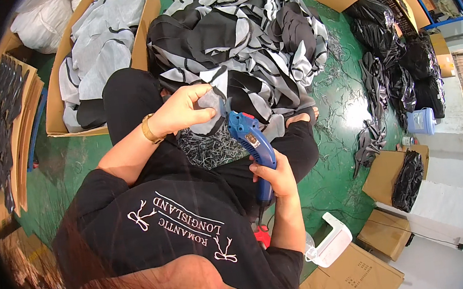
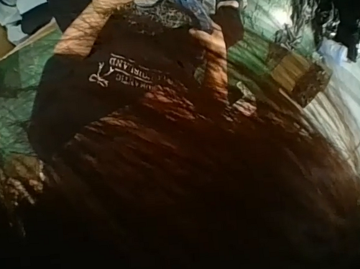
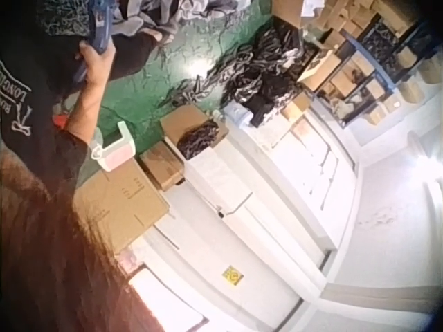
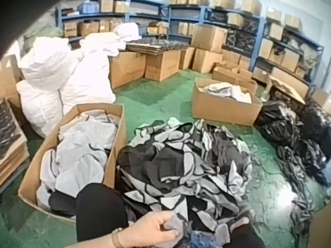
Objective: Trimming the edges of fabric pieces using an electric rotary cutter.
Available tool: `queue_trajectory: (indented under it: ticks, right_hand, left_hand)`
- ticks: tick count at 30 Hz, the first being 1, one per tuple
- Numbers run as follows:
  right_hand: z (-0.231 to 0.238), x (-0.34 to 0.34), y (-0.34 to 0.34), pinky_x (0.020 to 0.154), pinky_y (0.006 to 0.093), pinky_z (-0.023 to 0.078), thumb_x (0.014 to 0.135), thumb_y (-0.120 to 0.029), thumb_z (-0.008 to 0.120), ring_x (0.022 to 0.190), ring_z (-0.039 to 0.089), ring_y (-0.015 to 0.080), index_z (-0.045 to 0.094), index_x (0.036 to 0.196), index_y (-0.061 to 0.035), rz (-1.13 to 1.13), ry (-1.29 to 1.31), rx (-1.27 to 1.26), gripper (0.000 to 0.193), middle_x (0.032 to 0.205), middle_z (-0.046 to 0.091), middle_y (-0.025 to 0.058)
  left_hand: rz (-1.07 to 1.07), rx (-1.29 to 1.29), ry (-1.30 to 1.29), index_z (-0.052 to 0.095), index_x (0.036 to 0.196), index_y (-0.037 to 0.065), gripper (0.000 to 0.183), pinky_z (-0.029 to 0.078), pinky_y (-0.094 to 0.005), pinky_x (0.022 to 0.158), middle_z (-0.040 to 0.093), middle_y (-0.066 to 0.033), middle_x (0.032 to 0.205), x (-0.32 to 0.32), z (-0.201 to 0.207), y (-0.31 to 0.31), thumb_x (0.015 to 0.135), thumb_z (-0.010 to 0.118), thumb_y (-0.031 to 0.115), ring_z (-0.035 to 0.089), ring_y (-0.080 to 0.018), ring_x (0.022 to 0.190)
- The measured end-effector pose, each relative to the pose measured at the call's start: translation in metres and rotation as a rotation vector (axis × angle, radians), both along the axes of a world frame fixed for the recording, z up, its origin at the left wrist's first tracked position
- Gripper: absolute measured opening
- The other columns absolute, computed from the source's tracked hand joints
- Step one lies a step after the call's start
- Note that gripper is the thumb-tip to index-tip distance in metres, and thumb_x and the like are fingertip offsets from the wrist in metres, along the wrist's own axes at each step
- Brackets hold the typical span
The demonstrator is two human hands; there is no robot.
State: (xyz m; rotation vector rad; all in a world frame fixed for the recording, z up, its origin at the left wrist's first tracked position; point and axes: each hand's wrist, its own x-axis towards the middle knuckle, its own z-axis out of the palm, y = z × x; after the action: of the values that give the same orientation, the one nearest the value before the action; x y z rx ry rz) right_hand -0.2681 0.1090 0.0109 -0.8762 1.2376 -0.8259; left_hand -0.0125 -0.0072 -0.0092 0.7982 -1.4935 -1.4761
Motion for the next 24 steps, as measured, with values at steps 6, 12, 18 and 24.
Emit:
queue_trajectory:
  ticks: [6, 12, 18, 24]
  right_hand:
    - [0.000, -0.002, -0.002, 0.051, 0.0270, 0.048, 0.067, -0.004, 0.069, 0.055, 0.057, 0.0153, 0.058, 0.093, 0.0053, 0.045, -0.015, 0.007, 0.029, 0.072, 0.059, 0.0068]
    - [0.003, 0.006, -0.006, 0.051, 0.0274, 0.048, 0.067, -0.005, 0.069, 0.056, 0.057, 0.0157, 0.058, 0.093, 0.0058, 0.053, 0.004, 0.023, 0.030, 0.073, 0.058, 0.0071]
    - [0.003, 0.026, -0.029, 0.056, 0.0258, 0.046, 0.073, -0.013, 0.069, 0.060, 0.056, 0.0158, 0.056, 0.098, 0.0044, -0.134, -0.010, -0.171, 0.033, 0.073, 0.057, 0.0067]
    - [-0.005, 0.056, -0.055, 0.064, 0.0212, 0.044, 0.067, -0.002, 0.072, 0.070, 0.054, 0.0072, 0.060, 0.093, 0.0000, -0.173, 0.278, -0.314, 0.029, 0.081, 0.059, 0.0006]
  left_hand:
    - [-0.284, -0.013, -0.286, 0.059, 0.091, 0.002, 0.017, 0.041, -0.0193, 0.043, 0.056, 0.0038, 0.071, 0.018, 0.029, -0.006, 0.076, 0.058, 0.007, 0.050, -0.0016, 0.053]
    - [-0.423, -0.098, -0.326, 0.059, 0.086, 0.001, 0.016, 0.041, -0.0219, 0.043, 0.055, 0.0004, 0.067, 0.020, 0.033, -0.006, 0.072, 0.059, 0.009, 0.049, -0.0038, 0.050]
    - [-0.347, -0.089, -0.227, 0.057, 0.087, -0.002, 0.018, 0.045, -0.0266, 0.062, 0.057, -0.0069, 0.076, 0.003, 0.008, 0.001, 0.073, 0.058, 0.009, 0.051, -0.0078, 0.069]
    - [-0.221, 0.232, -0.013, 0.057, 0.086, 0.006, 0.017, 0.041, -0.0216, 0.066, 0.052, 0.0055, 0.076, -0.025, -0.028, 0.031, 0.088, 0.064, 0.021, 0.046, -0.0032, 0.069]
